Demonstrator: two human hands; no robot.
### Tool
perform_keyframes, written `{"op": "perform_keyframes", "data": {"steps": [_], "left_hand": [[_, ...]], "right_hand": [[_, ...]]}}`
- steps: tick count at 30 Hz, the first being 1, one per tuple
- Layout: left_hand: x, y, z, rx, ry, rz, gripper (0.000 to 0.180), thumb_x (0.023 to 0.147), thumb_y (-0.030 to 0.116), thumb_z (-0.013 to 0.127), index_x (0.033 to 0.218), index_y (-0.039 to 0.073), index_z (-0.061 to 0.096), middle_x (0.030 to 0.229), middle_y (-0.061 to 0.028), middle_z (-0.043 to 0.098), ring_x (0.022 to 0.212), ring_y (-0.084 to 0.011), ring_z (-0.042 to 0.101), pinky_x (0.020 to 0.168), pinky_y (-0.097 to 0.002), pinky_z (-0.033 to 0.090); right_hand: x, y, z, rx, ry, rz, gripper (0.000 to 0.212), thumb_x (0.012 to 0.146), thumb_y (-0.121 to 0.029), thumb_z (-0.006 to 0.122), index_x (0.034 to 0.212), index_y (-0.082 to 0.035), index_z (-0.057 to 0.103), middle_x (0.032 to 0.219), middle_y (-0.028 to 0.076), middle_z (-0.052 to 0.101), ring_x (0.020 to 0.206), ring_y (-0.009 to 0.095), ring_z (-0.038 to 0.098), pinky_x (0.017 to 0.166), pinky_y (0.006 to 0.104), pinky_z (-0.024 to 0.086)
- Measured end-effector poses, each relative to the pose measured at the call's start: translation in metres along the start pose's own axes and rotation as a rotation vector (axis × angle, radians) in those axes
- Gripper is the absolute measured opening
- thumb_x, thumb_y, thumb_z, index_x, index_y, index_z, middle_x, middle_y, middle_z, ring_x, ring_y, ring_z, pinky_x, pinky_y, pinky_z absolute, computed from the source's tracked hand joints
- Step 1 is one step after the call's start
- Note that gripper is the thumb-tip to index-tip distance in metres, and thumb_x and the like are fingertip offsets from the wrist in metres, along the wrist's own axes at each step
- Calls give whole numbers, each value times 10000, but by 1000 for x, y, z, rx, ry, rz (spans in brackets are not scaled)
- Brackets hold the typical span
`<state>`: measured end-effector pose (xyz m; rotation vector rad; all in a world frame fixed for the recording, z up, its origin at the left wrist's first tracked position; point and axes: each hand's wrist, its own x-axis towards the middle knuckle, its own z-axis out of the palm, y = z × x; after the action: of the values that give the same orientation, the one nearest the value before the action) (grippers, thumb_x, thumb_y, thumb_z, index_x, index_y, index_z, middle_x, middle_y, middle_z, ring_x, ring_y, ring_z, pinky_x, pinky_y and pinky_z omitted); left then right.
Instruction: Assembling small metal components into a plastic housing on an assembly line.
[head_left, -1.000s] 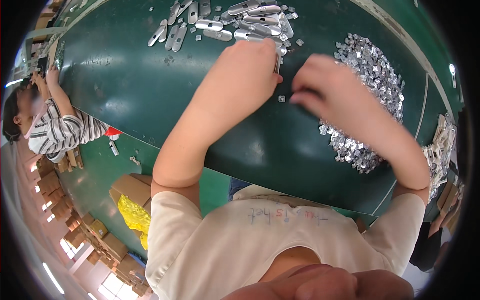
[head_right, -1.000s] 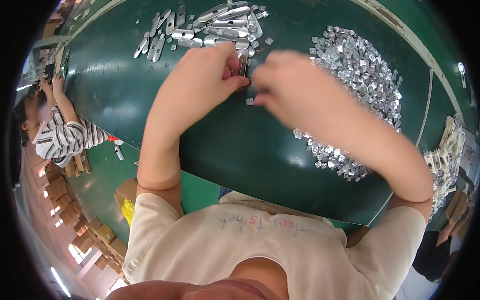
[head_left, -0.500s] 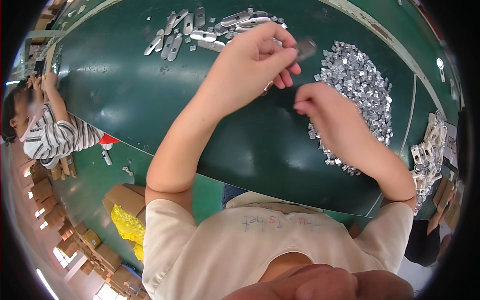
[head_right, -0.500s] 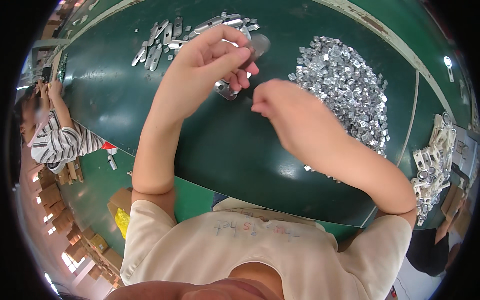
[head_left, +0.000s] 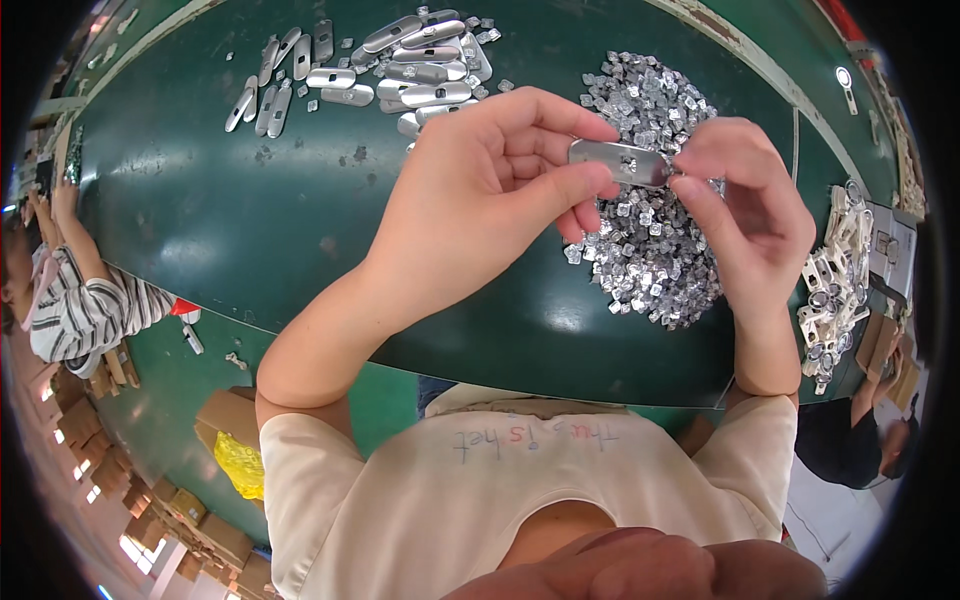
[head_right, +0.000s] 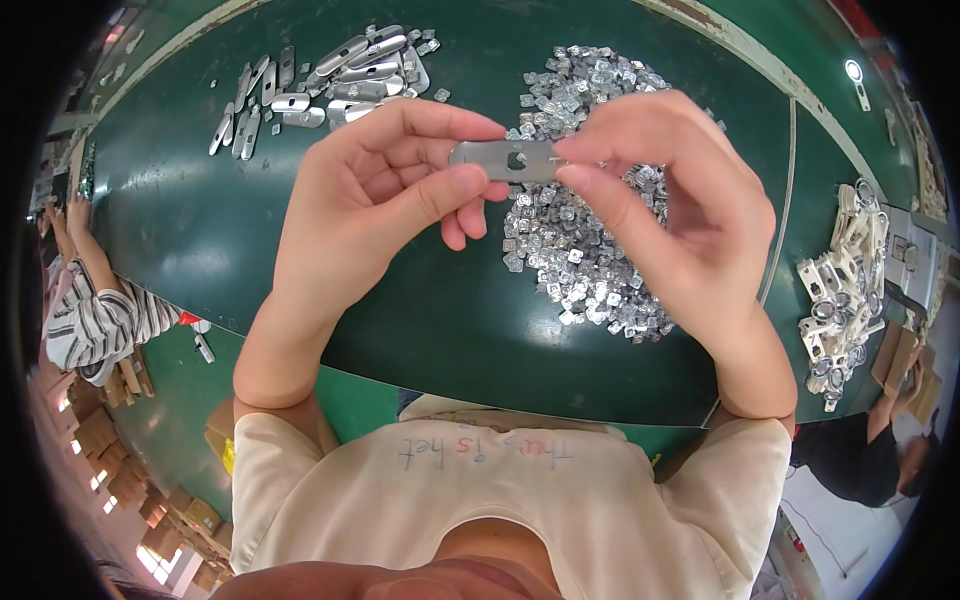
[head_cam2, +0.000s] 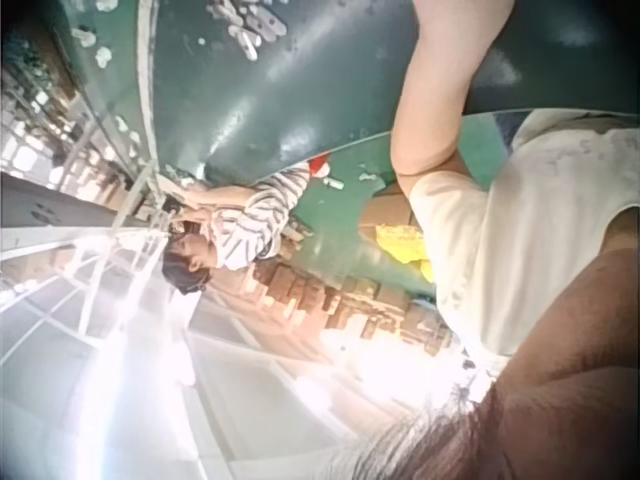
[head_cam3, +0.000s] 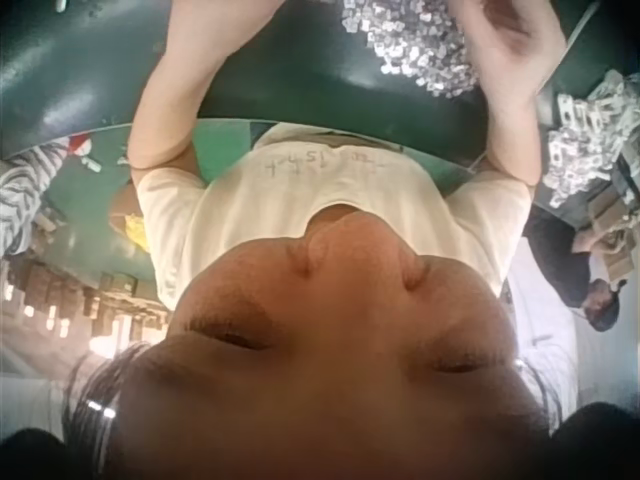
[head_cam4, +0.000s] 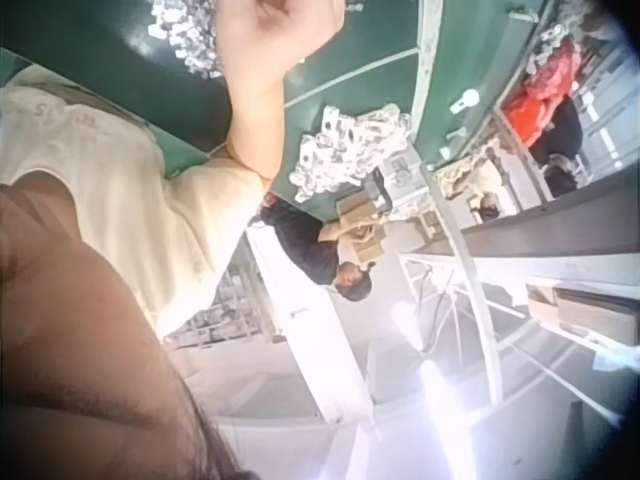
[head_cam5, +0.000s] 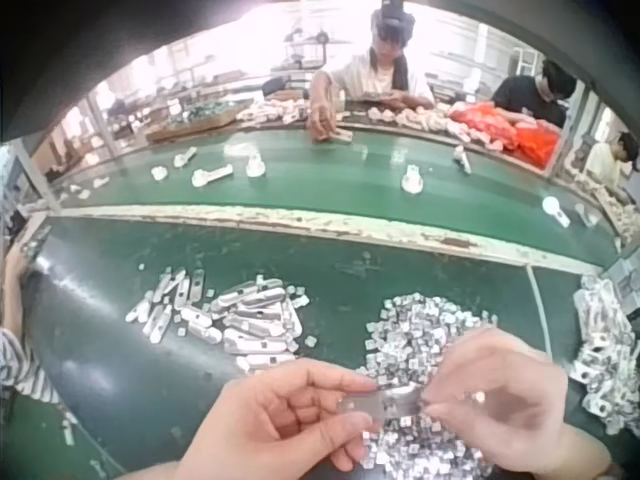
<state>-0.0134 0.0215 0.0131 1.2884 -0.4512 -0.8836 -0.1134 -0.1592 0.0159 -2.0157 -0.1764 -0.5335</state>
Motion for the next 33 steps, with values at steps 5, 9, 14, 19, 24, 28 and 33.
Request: {"op": "perform_keyframes", "data": {"steps": [5,9,14,19,24,28,33], "left_hand": [[-3,-5,2,-37,-71,80,215,837,-49,537,1051,-67,550,763,-79,602,647,-107,584,573,-216,481],[-11,0,5,18,-68,97,213,834,-70,517,1045,-73,547,769,-82,598,645,-107,582,575,-218,482],[-12,-1,3,58,-132,116,226,817,-87,527,1043,-77,541,817,-94,600,665,-114,588,578,-215,485],[-16,-9,13,73,-74,232,291,770,-109,604,1049,-68,531,920,-104,589,697,-118,593,598,-217,496],[-6,-9,9,44,41,82,271,790,-93,596,1045,-30,530,836,-59,598,718,-84,588,628,-199,488],[1,-10,9,89,79,61,269,785,-125,558,1038,-51,503,842,-138,610,689,-159,611,615,-246,508],[2,-11,8,107,26,85,247,827,-98,534,1065,-43,500,809,-104,607,734,-150,629,679,-237,512]], "right_hand": [[2,-13,-2,-477,-128,-424,239,603,76,661,838,45,636,831,137,597,729,253,569,625,324,464],[-1,-3,6,-521,-73,-695,222,577,41,692,790,49,628,839,121,603,726,247,576,569,305,469],[-3,-2,4,-666,-90,-810,170,582,30,702,725,45,611,827,129,626,737,230,585,569,286,484],[-8,-4,-2,-671,-76,-834,134,600,37,687,697,44,595,842,152,634,753,237,594,589,283,529],[10,19,-19,-533,-91,-600,322,671,-164,757,846,-8,537,950,144,613,816,280,589,677,352,498],[62,92,-103,-884,174,66,388,787,-316,639,990,8,572,1002,174,596,958,333,558,822,381,442],[89,248,-327,-1301,282,980,575,771,-414,583,1211,-56,487,1186,204,531,1111,358,492,935,430,394]]}}
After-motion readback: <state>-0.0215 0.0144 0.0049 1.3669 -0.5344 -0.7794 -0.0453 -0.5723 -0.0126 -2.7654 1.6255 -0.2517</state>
